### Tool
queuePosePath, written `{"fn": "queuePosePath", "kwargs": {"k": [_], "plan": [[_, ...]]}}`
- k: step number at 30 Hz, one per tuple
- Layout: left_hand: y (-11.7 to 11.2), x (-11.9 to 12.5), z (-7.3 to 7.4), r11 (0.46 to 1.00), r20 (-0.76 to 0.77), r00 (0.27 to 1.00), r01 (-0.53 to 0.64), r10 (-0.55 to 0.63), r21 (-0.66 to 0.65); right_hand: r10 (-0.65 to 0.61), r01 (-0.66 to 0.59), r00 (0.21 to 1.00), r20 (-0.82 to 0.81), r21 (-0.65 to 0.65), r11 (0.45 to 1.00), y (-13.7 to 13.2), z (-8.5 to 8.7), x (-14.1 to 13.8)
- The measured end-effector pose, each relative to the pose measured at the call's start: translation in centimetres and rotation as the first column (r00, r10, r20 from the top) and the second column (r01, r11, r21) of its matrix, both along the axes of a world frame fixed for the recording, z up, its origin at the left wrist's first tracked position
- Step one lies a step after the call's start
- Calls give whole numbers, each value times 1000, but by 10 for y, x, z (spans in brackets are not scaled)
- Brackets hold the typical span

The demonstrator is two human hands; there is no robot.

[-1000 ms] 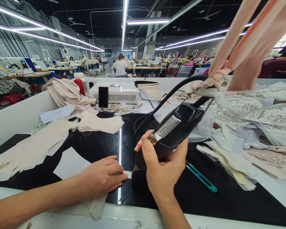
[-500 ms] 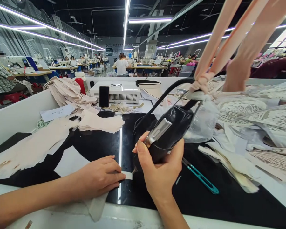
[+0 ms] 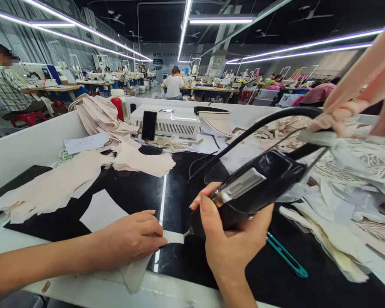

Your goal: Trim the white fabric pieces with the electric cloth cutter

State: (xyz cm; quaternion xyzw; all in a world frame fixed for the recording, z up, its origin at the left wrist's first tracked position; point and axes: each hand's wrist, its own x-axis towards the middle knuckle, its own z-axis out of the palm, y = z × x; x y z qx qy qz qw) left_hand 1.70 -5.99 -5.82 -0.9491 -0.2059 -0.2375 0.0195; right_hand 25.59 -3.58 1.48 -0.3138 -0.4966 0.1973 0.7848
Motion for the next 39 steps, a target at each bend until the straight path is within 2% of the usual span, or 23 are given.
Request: {"fn": "queuePosePath", "kwargs": {"k": [9, 14, 26, 32, 39], "plan": [[4, 4, 9, 996, 26, 996, 83, -83, -13, -50, 49, 999, -15, -54, 997, -2, 1, 1], [2, 5, 16, 999, -34, 999, 42, -43, -30, -65, 63, 997, -46, -50, 997, 0, 4, 0], [0, 8, 12, 1000, 2, 1000, 18, -18, -11, -44, 41, 998, -52, -47, 998, -1, 4, -5], [-1, 10, 13, 1000, 13, 1000, 15, -15, -6, 46, -47, 998, -46, -12, 999, 2, 5, -17], [-4, 15, 10, 1000, -26, 1000, -3, 4, 7, 77, -78, 995, -57, -11, 997, 0, 2, -19]]}}
